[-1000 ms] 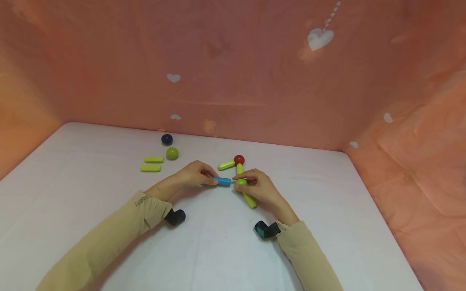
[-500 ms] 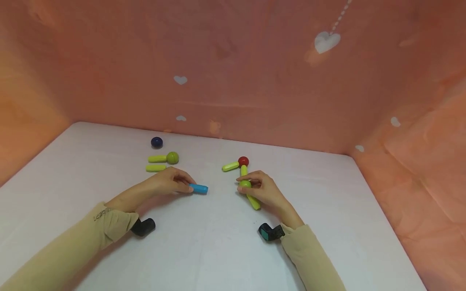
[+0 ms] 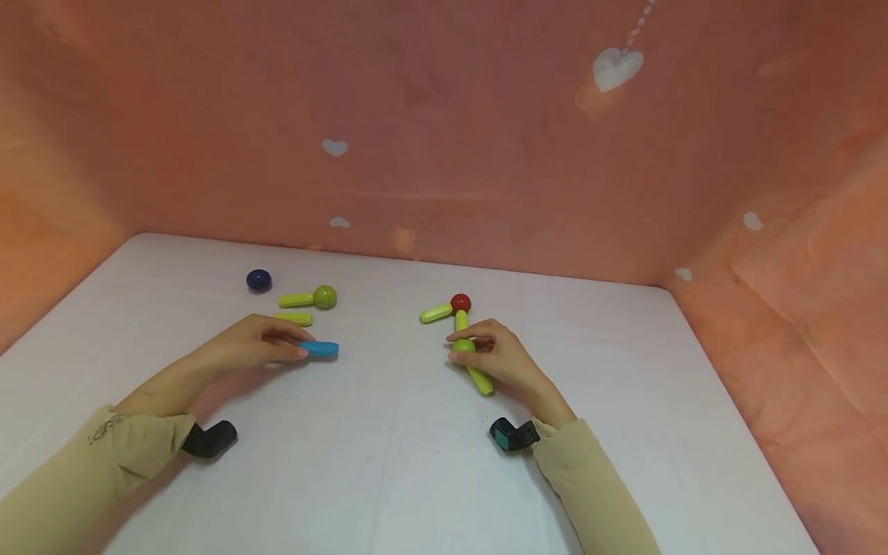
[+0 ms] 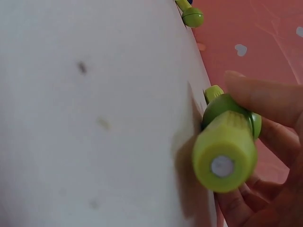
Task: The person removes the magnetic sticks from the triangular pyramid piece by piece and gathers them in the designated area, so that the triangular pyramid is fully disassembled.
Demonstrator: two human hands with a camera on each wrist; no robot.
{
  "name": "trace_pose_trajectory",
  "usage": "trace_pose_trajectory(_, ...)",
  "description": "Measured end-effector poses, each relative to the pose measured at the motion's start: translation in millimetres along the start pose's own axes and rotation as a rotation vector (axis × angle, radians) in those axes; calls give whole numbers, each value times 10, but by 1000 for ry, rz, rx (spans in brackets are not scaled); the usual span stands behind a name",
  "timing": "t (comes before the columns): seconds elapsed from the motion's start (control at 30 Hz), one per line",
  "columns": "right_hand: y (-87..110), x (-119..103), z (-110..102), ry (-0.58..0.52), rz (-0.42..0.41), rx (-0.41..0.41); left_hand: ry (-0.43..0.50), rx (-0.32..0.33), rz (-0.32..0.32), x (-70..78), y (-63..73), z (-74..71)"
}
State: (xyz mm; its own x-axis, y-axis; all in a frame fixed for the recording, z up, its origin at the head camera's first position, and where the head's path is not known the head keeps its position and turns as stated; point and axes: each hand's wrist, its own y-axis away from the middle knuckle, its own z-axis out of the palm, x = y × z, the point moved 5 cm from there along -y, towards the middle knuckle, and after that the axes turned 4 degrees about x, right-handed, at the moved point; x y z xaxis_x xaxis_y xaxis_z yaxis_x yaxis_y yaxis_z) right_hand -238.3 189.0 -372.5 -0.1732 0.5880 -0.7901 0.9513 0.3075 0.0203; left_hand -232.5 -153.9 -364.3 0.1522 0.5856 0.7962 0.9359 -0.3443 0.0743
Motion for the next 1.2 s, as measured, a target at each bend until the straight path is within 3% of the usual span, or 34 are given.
trace_pose_trajectory(0.3, 0, 0, 2, -7, -4, -11, -45, 20, -86, -147, 89, -243)
trace_pose_trajectory(0.43, -10, 8, -4, -12, -7, -17, -73, 38, -94, -199, 78, -324)
trace_pose_trajectory(0.67, -21, 32, 6, -16, -9, -19, -37, 67, -132, -238, 26, -326)
trace_pose_trajectory(0.97, -15, 40, -9, -14, 10, -18, -70, 97, -189, -250, 25, -329)
trace_pose_trajectory(1.2, -29, 37, 9, -31, -41, -3, -90, 91, -215, -236, 69, -334)
